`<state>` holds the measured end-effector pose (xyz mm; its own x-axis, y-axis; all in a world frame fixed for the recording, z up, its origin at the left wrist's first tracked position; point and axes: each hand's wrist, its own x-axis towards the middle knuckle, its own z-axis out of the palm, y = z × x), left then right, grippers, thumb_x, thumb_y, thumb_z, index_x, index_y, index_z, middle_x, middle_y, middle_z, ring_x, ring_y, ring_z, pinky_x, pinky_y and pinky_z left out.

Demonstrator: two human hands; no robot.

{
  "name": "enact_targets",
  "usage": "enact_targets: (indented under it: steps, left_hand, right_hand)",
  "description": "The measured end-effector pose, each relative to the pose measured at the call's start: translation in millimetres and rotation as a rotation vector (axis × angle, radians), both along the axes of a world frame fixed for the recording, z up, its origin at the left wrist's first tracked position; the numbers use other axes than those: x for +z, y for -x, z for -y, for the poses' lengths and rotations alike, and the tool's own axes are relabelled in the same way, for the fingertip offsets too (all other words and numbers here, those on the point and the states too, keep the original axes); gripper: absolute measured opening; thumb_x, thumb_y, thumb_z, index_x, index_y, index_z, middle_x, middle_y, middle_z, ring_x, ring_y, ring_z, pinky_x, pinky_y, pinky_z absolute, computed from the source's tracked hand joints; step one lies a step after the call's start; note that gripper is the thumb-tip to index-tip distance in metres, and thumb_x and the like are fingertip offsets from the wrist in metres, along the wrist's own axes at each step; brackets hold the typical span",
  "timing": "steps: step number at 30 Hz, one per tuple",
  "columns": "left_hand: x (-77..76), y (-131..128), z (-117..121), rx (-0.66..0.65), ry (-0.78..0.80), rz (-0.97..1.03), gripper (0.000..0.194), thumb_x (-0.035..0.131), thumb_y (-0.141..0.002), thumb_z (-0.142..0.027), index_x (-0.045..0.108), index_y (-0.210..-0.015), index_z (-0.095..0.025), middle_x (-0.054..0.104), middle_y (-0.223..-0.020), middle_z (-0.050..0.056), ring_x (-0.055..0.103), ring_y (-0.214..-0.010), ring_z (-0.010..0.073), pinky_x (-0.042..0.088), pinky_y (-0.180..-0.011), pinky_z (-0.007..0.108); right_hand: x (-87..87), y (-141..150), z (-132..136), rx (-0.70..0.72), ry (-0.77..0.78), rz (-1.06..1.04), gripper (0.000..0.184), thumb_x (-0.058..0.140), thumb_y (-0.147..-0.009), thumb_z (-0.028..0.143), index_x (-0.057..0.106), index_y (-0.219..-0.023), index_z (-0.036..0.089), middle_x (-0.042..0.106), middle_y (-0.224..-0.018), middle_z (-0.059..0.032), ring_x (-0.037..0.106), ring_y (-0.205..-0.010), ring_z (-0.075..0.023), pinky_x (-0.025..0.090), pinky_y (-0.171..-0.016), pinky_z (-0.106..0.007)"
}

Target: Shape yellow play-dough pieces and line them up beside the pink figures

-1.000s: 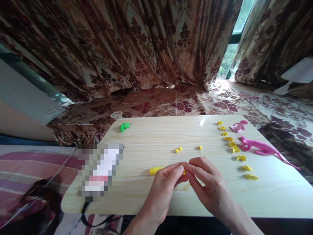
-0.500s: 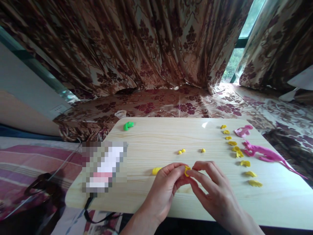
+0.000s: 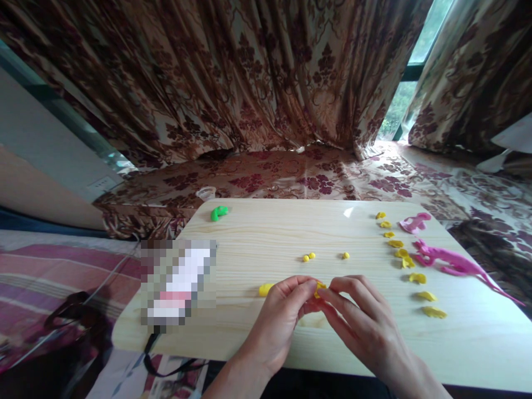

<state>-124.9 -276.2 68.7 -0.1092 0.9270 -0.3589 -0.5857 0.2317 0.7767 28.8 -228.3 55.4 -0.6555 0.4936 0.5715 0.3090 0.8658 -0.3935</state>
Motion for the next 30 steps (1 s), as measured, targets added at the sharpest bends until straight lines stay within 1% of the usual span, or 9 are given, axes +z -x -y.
enact_targets:
  steps: [4,7,12,16,19,21,24,27,30]
  left_hand:
    - [0.3,2.4,-1.0,-0.014,-0.017,-0.097,0.015,0.066,-0.078,-0.028,0.071,-0.082,-0.014,0.067,-0.083,0.005,0.058,-0.081,0.0153,0.047,-0.077,0.029]
    - [1.4,4.1,-1.4,-0.028,-0.023,-0.192,0.017,0.065,-0.079,-0.029,0.071,-0.082,-0.014,0.068,-0.084,0.006,0.058,-0.082,0.0167,0.046,-0.080,0.031]
    - [1.0,4.1,-1.4,-0.030,-0.058,-0.383,0.018,0.063,-0.080,-0.030,0.071,-0.082,-0.014,0.069,-0.077,0.005,0.059,-0.080,0.0168,0.045,-0.079,0.028]
    - [0.0,3.3,-0.3,-0.026,-0.110,-0.580,0.015,0.065,-0.078,-0.028,0.072,-0.082,-0.015,0.070,-0.080,0.004,0.060,-0.081,0.0182,0.044,-0.079,0.028]
    - [0.4,4.0,0.2,-0.073,-0.106,-0.500,0.016,0.065,-0.078,-0.029,0.071,-0.081,-0.015,0.070,-0.079,0.004,0.060,-0.081,0.0179,0.045,-0.078,0.027]
    - [1.1,5.3,0.1,-0.061,-0.067,-0.430,0.019,0.063,-0.080,-0.031,0.070,-0.082,-0.014,0.068,-0.074,0.003,0.059,-0.076,0.0161,0.045,-0.075,0.026]
    - [2.3,6.9,-0.2,-0.047,-0.029,-0.372,0.018,0.063,-0.080,-0.031,0.069,-0.081,-0.013,0.066,-0.074,0.002,0.057,-0.074,0.0138,0.045,-0.076,0.026]
    - [3.8,6.1,-0.4,-0.109,-0.050,-0.321,0.017,0.061,-0.082,-0.028,0.069,-0.083,-0.013,0.067,-0.077,0.003,0.057,-0.078,0.0139,0.044,-0.078,0.026]
    - [4.2,4.3,-0.5,-0.127,-0.070,-0.325,0.017,0.059,-0.083,-0.027,0.070,-0.084,-0.013,0.067,-0.079,0.003,0.057,-0.079,0.0141,0.044,-0.077,0.026]
  right_hand:
    - [2.2,1.6,-0.5,0.016,0.018,0.005,0.045,0.054,-0.084,0.004,0.053,-0.124,0.023,0.059,-0.098,-0.0083,0.054,-0.087,-0.0200,0.049,-0.073,-0.034]
    - [1.9,2.0,0.1,0.026,0.019,-0.019,0.043,0.054,-0.084,0.002,0.054,-0.122,0.022,0.059,-0.097,-0.0084,0.053,-0.086,-0.0194,0.048,-0.072,-0.033]
    - [-2.9,2.4,2.2,0.055,0.040,-0.047,0.040,0.054,-0.083,0.001,0.056,-0.118,0.020,0.058,-0.099,-0.0087,0.053,-0.086,-0.0184,0.048,-0.073,-0.032]
    - [-2.4,6.5,2.0,0.029,0.101,-0.132,0.037,0.054,-0.083,0.002,0.057,-0.115,0.021,0.057,-0.096,-0.0075,0.053,-0.084,-0.0171,0.048,-0.071,-0.031]
    - [1.9,6.5,0.9,0.014,0.156,-0.195,0.033,0.054,-0.083,0.002,0.059,-0.110,0.021,0.055,-0.093,-0.0065,0.054,-0.084,-0.0168,0.048,-0.069,-0.030]
    - [3.8,3.7,1.0,0.007,0.161,-0.202,0.033,0.057,-0.081,0.003,0.059,-0.109,0.020,0.055,-0.094,-0.0069,0.054,-0.085,-0.0171,0.048,-0.069,-0.030]
    - [2.9,-0.6,2.2,0.012,0.113,-0.148,0.038,0.061,-0.079,0.004,0.057,-0.114,0.019,0.056,-0.098,-0.0083,0.053,-0.088,-0.0181,0.048,-0.072,-0.032]
    - [-0.2,-1.8,3.6,0.010,0.044,-0.086,0.043,0.062,-0.079,0.003,0.055,-0.119,0.020,0.057,-0.098,-0.0081,0.052,-0.087,-0.0181,0.048,-0.072,-0.032]
    - [-2.4,-1.3,4.7,0.005,-0.007,-0.069,0.043,0.062,-0.079,0.001,0.056,-0.117,0.020,0.059,-0.094,-0.0072,0.052,-0.083,-0.0174,0.047,-0.070,-0.032]
